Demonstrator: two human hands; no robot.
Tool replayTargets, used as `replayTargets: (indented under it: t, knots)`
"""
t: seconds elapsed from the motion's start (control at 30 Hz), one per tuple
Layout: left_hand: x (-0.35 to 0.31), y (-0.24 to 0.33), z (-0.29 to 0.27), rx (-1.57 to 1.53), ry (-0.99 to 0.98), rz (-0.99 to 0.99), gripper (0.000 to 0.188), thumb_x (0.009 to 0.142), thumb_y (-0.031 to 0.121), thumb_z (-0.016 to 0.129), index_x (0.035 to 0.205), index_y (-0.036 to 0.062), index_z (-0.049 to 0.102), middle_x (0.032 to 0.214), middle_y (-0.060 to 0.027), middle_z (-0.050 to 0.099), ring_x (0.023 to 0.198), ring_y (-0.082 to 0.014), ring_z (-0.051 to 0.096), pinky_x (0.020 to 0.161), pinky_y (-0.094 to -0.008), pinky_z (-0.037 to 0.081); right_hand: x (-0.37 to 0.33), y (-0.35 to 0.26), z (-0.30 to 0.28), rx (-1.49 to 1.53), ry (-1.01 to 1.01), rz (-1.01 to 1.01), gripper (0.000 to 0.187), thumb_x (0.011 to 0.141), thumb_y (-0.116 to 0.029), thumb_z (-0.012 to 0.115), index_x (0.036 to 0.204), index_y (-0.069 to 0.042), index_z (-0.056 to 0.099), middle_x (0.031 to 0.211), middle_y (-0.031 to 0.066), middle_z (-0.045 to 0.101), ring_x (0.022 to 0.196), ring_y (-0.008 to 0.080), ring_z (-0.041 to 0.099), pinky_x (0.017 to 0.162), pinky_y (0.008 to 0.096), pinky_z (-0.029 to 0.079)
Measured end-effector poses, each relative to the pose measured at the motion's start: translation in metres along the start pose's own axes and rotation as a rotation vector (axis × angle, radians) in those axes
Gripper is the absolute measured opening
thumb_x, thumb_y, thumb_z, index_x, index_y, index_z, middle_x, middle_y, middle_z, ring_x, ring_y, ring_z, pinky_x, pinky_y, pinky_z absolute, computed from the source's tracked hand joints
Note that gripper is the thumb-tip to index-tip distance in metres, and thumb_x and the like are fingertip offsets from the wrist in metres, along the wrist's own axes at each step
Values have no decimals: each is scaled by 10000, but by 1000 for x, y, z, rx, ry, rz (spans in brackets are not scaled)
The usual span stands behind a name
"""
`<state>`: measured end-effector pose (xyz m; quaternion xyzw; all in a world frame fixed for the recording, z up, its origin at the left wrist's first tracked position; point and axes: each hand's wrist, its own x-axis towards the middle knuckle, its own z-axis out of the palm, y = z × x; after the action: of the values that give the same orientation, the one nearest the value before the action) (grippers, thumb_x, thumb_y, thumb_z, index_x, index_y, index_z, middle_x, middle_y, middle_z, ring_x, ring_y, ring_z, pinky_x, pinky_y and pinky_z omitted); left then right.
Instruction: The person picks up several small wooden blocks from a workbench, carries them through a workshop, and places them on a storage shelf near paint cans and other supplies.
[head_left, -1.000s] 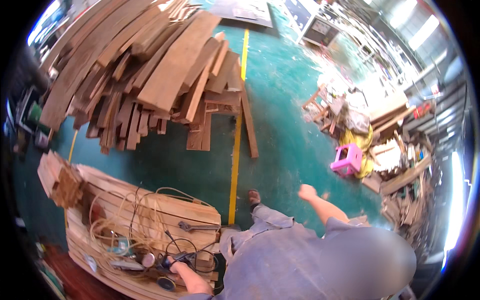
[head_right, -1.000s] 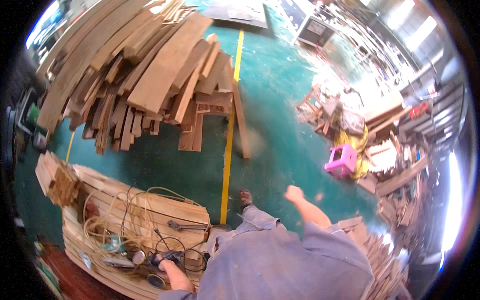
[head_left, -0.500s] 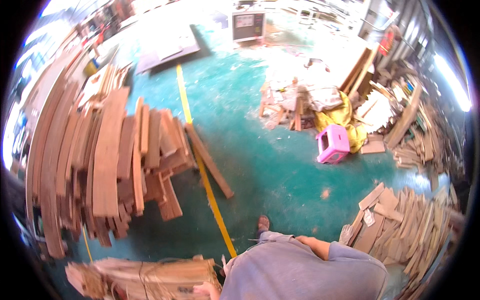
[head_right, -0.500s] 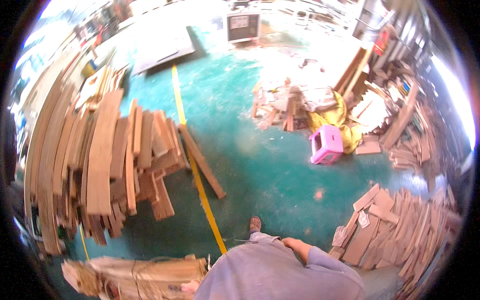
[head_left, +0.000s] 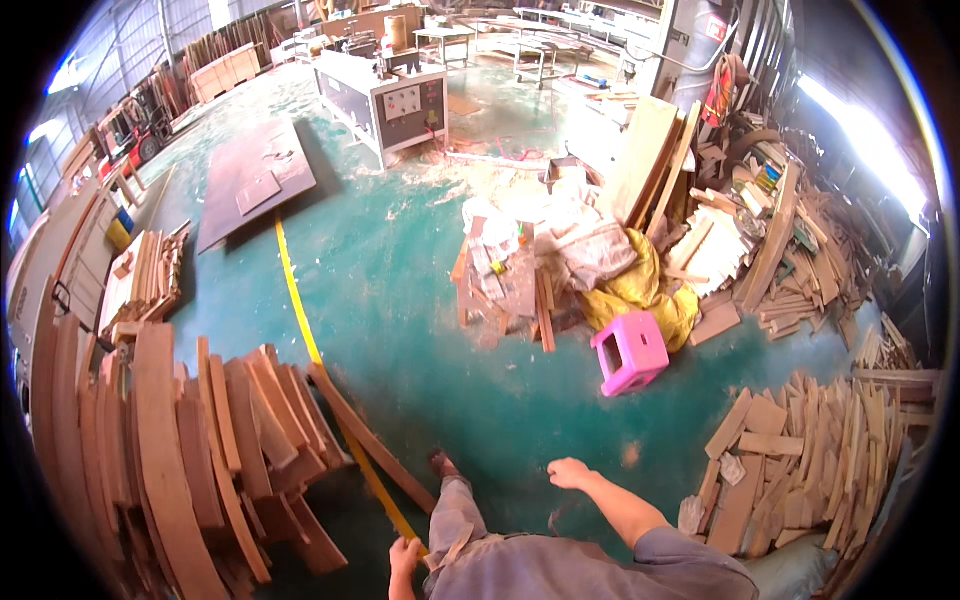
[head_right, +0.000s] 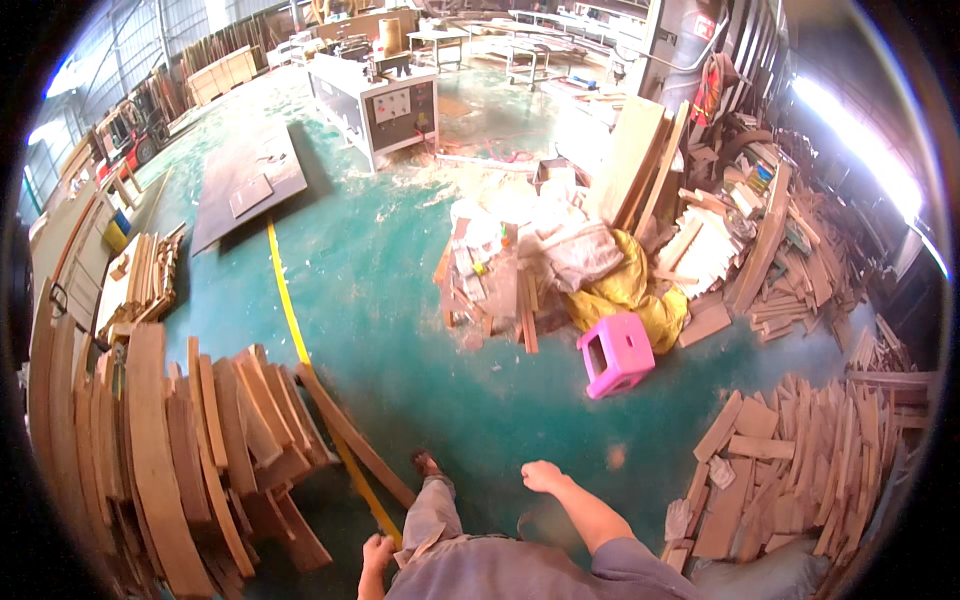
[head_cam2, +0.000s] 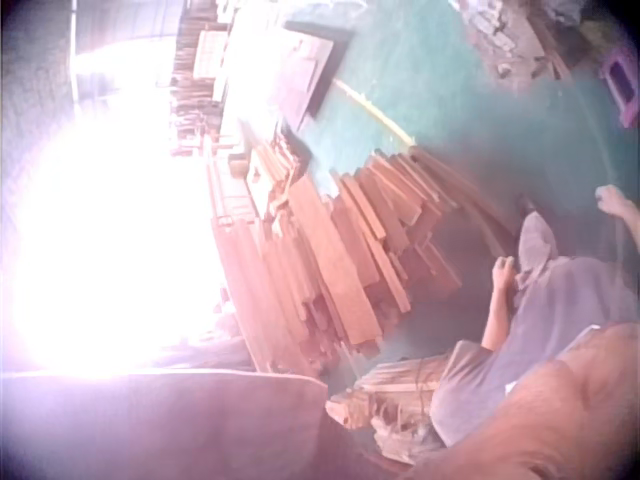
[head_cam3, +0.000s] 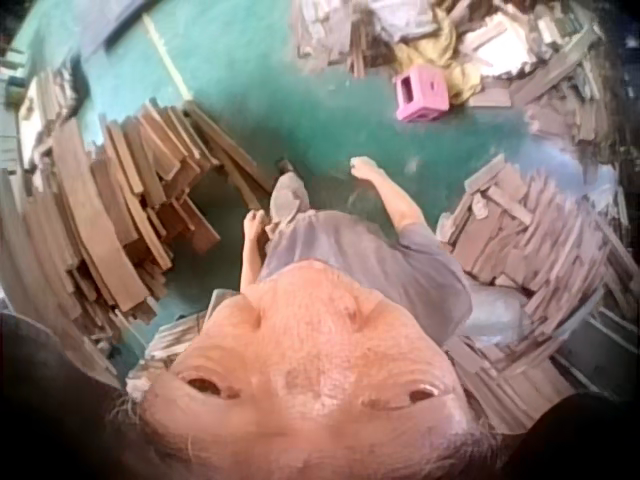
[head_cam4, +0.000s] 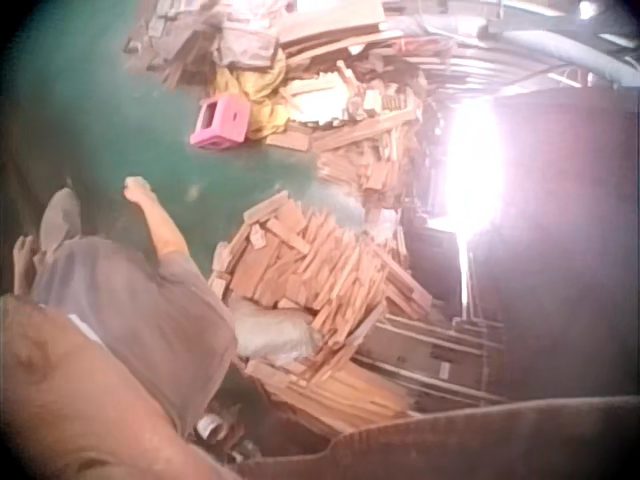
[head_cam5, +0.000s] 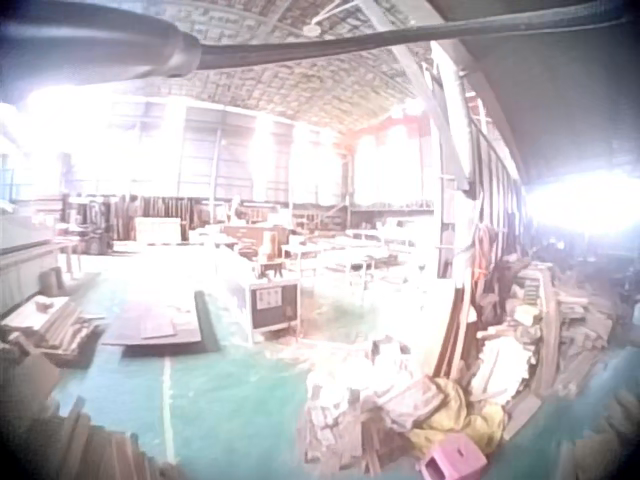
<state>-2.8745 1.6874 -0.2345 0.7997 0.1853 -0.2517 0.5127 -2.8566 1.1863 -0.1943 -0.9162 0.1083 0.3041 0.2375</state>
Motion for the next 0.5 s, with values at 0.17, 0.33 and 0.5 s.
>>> replayTargets:
  t: [0.17, 0.33, 0.5]
  knots:
    - [109, 29, -60, -111, -18, -298, 290, 814, 172, 739, 682, 56, 509, 588, -88, 536, 470, -247, 555, 421, -395, 430, 66, 7, -3, 114, 77, 122, 306, 827, -303, 656, 1053, -127, 764, 1031, 150, 758, 981, 352, 722, 866, 455, 570]
    - [296, 197, -124, -109, 245, 70, 286, 839, 140, 682, 721, -2, 462, 662, -49, 483, 641, -177, 447, 614, -385, 411, 92, 9, 22, 87, -111, 225, 316, 833, -329, 670, 1043, -117, 775, 1055, 173, 748, 1008, 365, 713, 870, 464, 560]
    - [450, 426, -122, -75, 100, 260, 318, 891, 159, 691, 793, 2, 433, 740, -30, 453, 721, -142, 440, 667, -335, 404, 185, -48, -14, 218, -240, 158, 311, 852, -295, 666, 1062, -87, 763, 1105, 194, 731, 1071, 396, 683, 913, 478, 544]
